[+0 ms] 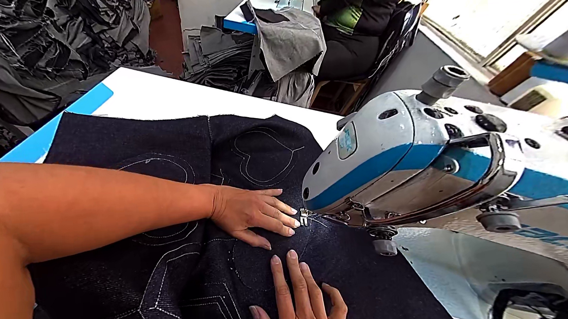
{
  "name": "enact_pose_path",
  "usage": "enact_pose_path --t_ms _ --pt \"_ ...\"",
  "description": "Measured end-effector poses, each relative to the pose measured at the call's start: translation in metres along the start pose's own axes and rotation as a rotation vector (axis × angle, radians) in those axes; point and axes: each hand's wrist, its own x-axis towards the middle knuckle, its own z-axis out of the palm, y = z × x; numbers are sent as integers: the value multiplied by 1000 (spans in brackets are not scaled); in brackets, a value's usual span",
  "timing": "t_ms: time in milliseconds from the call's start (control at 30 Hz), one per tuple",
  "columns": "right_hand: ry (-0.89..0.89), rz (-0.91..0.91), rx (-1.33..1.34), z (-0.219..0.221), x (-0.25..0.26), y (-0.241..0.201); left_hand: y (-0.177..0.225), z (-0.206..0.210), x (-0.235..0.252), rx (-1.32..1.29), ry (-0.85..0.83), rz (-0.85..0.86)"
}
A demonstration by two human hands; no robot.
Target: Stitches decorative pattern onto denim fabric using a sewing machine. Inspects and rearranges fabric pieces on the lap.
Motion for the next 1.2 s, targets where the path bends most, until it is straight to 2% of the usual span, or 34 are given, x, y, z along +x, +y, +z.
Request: enact_pose_path --t_ms 333,700,867,967,1100,1200 --pt "5 -12 3 1 0 5 4 0 0 32 -7 -30" --pt "77 -153 85 13 30 63 9 -5 9 140 -30 -303" --pt "-26 -101 291 -15 24 34 10 -6 8 157 -51 -314" --pt "52 -88 234 -1 12 17 9 -4 8 159 -54 -309" --pt "105 -123 184 9 7 24 13 -3 7 162 -39 -334" --pt "109 -161 214 11 13 42 20 -2 9 181 -42 -432"
